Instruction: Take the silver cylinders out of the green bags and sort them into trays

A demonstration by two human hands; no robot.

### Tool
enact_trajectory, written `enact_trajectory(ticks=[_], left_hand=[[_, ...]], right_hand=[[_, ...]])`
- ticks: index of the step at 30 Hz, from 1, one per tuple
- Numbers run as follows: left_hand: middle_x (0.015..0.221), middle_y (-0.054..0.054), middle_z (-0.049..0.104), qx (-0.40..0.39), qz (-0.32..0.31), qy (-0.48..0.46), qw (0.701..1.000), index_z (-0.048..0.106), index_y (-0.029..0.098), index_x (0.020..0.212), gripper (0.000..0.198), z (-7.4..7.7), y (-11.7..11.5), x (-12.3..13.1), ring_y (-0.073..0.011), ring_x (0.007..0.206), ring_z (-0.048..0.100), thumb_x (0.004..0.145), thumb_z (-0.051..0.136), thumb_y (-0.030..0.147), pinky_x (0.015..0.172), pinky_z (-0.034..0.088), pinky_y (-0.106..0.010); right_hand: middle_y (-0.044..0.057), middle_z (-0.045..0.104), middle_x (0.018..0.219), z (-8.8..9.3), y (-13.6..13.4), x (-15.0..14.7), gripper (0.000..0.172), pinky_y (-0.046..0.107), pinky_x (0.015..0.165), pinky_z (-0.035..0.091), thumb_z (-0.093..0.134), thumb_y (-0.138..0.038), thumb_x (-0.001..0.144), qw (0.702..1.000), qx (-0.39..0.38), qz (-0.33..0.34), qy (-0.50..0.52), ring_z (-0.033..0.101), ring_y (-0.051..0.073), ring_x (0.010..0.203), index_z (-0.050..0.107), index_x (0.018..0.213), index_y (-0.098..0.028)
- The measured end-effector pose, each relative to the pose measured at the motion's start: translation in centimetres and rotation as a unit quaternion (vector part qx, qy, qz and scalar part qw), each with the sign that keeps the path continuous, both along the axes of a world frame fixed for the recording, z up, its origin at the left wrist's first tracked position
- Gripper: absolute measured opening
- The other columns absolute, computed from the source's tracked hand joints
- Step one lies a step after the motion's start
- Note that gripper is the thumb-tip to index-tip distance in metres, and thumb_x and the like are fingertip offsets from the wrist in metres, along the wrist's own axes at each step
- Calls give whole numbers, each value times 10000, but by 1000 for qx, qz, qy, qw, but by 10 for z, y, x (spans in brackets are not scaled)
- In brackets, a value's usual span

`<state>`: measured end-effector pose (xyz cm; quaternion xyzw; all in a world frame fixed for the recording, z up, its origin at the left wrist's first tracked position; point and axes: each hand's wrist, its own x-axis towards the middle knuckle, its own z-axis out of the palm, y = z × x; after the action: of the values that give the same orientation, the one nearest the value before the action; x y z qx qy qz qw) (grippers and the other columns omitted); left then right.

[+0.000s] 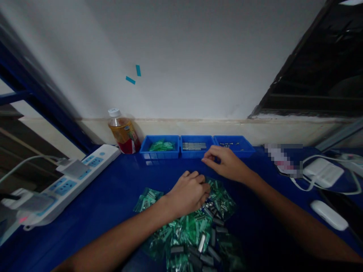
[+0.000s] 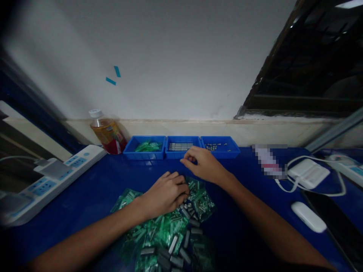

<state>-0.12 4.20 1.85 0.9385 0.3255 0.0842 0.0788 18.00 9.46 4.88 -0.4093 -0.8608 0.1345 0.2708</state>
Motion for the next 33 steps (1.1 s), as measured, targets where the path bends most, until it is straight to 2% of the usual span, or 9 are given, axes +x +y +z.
enact_trajectory(ticks=[4, 6, 10, 16, 19, 22, 27, 30, 33], left_hand=[[905, -52, 622, 13, 47, -70, 996, 596, 175, 852, 115, 0, 5, -1, -228, 874, 531, 836, 500, 237, 749, 407, -357], [850, -39, 621, -13, 83, -141, 986, 587, 168, 831, 89, 2, 10, -2, -207, 836, 529, 808, 506, 196, 740, 403, -325], [754, -5, 601, -113, 129, -296, 940, 562, 164, 736, 113, 2, 15, -1, -155, 754, 532, 810, 478, 159, 695, 391, -260], [719, 16, 554, -227, 128, -400, 879, 553, 159, 767, 166, -6, 17, 2, -127, 695, 520, 869, 457, 247, 659, 397, -228], [733, 13, 562, -230, 119, -384, 886, 561, 161, 791, 201, -6, 18, 3, -132, 708, 524, 896, 439, 281, 666, 404, -231], [758, 2, 593, -186, 110, -313, 925, 589, 170, 821, 232, -7, 19, 3, -146, 734, 539, 917, 420, 297, 695, 407, -252], [910, -33, 627, -96, 86, -142, 981, 619, 202, 945, 164, -13, 16, -2, -197, 881, 564, 882, 506, 302, 834, 413, -321], [984, -44, 605, -112, 46, -66, 990, 605, 227, 1026, 221, -8, 12, -6, -210, 929, 583, 869, 536, 366, 829, 442, -325], [992, -41, 598, -130, 34, -8, 991, 604, 239, 1021, 236, 2, 10, -9, -216, 897, 611, 838, 579, 386, 751, 468, -306]], right_hand=[[16, 565, 781, -23, -42, 0, 75, 267, 669, 435, 532, -213, 873, 999, 13, 16, 47, 548, 147, 756, 589, 913, -185], [25, 564, 824, -35, -53, 1, 154, 277, 691, 445, 539, -206, 867, 997, 31, 3, 68, 550, 155, 788, 560, 1018, -188], [41, 573, 865, -47, -57, -1, 248, 289, 702, 465, 572, -204, 844, 990, 75, -37, 114, 559, 167, 801, 512, 1083, -187], [29, 598, 802, -44, -56, -9, 113, 271, 672, 471, 547, -143, 848, 982, 124, -42, 138, 570, 152, 734, 548, 947, -196], [36, 612, 827, -42, -57, -11, 142, 271, 683, 478, 511, -111, 847, 978, 150, -35, 143, 581, 152, 751, 551, 953, -198], [36, 618, 814, -43, -48, -4, 132, 277, 694, 485, 496, -110, 840, 973, 185, -46, 130, 594, 160, 767, 562, 908, -201], [36, 606, 734, -47, 1, 38, 88, 296, 655, 468, 516, -158, 816, 950, 218, -202, 96, 573, 173, 674, 595, 850, -177], [71, 611, 773, -52, 27, 65, 133, 326, 688, 465, 516, -187, 819, 936, 204, -280, 62, 572, 200, 711, 629, 877, -147], [114, 614, 919, -54, 34, 75, 225, 391, 800, 447, 535, -219, 822, 927, 203, -314, 16, 560, 252, 878, 642, 1003, -139]])
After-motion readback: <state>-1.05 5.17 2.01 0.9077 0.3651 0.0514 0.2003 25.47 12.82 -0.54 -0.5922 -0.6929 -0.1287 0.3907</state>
